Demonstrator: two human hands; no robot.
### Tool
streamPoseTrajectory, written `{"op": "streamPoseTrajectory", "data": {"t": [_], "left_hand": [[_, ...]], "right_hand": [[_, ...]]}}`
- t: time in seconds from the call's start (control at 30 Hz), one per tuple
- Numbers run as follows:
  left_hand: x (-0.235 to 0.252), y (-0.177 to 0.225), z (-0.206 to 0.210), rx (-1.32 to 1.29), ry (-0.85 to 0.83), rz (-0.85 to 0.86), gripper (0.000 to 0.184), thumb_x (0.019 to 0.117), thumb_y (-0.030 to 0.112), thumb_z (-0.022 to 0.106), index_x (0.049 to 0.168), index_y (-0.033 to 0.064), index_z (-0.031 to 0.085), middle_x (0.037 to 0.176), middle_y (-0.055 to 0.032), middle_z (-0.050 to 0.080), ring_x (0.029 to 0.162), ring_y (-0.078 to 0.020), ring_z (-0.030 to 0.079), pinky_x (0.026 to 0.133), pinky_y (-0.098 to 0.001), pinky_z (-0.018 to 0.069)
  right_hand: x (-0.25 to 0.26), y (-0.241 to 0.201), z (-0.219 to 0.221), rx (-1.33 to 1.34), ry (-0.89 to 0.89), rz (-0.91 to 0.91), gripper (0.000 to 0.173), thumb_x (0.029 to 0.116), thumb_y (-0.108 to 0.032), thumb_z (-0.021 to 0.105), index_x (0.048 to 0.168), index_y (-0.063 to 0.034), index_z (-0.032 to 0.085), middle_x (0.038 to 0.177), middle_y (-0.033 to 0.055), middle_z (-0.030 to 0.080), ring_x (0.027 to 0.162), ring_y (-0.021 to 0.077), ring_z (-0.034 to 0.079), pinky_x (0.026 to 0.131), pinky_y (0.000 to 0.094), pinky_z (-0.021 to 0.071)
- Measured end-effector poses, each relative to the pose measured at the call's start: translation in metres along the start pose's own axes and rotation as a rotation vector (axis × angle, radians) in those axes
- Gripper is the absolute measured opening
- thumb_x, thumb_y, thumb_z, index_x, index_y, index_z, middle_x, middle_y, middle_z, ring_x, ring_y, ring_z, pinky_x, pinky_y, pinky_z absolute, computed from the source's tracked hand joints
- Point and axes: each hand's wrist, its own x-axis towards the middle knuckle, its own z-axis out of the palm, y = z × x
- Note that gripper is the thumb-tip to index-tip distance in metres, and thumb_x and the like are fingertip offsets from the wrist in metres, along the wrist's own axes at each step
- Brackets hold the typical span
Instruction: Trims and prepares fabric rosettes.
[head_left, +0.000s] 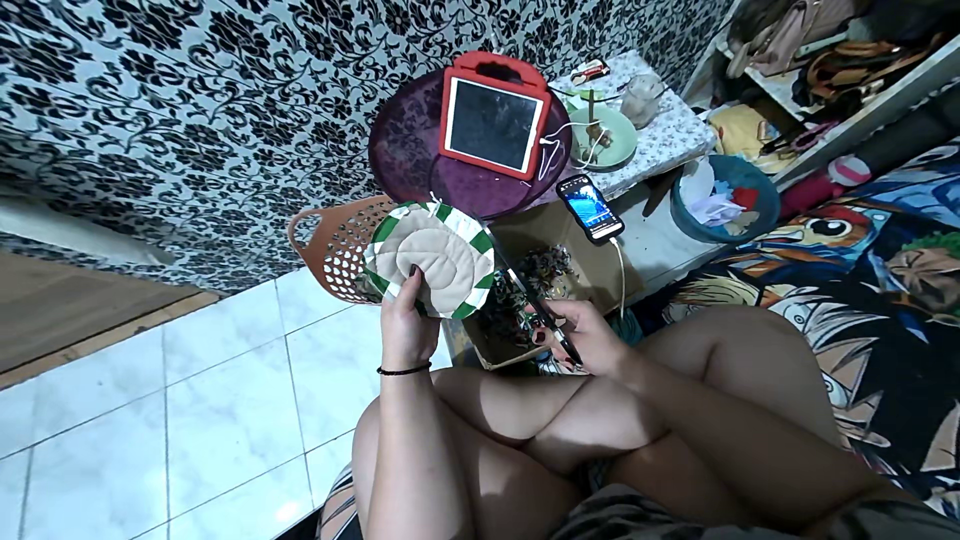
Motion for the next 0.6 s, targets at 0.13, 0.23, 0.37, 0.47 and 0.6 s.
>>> {"op": "streamPoseTrajectory", "data": {"t": [0.13, 0.23, 0.37, 0.47, 0.6], "left_hand": [[0.0001, 0.0005, -0.0001, 0.008, 0.007, -0.003, 0.021, 0.1107, 0.018, 0.038, 0.124, 0.0130, 0.055, 0.105, -0.0028, 0.071, 0.096, -0.0134, 0.071, 0.085, -0.0360, 0.0611], [0.0004, 0.0004, 0.0000, -0.002, 0.012, -0.004, 0.021, 0.1107, 0.018, 0.039, 0.123, 0.0123, 0.055, 0.105, -0.0036, 0.071, 0.096, -0.0142, 0.071, 0.085, -0.0364, 0.0610], [0.0009, 0.0001, 0.0002, 0.003, 0.008, -0.006, 0.022, 0.1109, 0.019, 0.038, 0.123, 0.0129, 0.055, 0.105, -0.0034, 0.071, 0.097, -0.0140, 0.071, 0.086, -0.0365, 0.0609], [0.0018, -0.0010, -0.0010, 0.002, 0.010, 0.002, 0.021, 0.1107, 0.018, 0.038, 0.124, 0.0127, 0.054, 0.106, -0.0031, 0.071, 0.096, -0.0139, 0.071, 0.085, -0.0365, 0.0608], [0.0013, -0.0005, -0.0002, 0.008, 0.021, -0.003, 0.022, 0.1106, 0.018, 0.039, 0.125, 0.0124, 0.054, 0.106, -0.0033, 0.071, 0.097, -0.0141, 0.071, 0.086, -0.0366, 0.0607]], "right_hand": [[-0.0003, -0.0014, -0.0001, -0.014, 0.005, 0.012, 0.044, 0.0968, -0.020, 0.070, 0.132, 0.0037, 0.059, 0.085, 0.0014, 0.063, 0.052, -0.0001, 0.049, 0.049, 0.0166, 0.0452], [0.0000, -0.0014, -0.0003, -0.014, 0.005, 0.014, 0.043, 0.0968, -0.020, 0.069, 0.132, 0.0032, 0.060, 0.085, 0.0011, 0.063, 0.051, 0.0000, 0.049, 0.048, 0.0167, 0.0453], [0.0004, -0.0011, -0.0005, -0.003, 0.003, 0.017, 0.042, 0.0963, -0.019, 0.070, 0.131, 0.0029, 0.060, 0.085, 0.0016, 0.064, 0.051, 0.0001, 0.049, 0.048, 0.0172, 0.0455], [0.0001, -0.0025, -0.0007, -0.017, 0.002, 0.025, 0.041, 0.0957, -0.020, 0.072, 0.129, 0.0020, 0.062, 0.085, 0.0015, 0.063, 0.051, -0.0003, 0.049, 0.047, 0.0165, 0.0447], [0.0002, -0.0023, -0.0013, -0.026, -0.004, 0.032, 0.040, 0.0952, -0.021, 0.073, 0.127, 0.0011, 0.063, 0.085, 0.0011, 0.064, 0.050, -0.0001, 0.049, 0.047, 0.0168, 0.0444]]}}
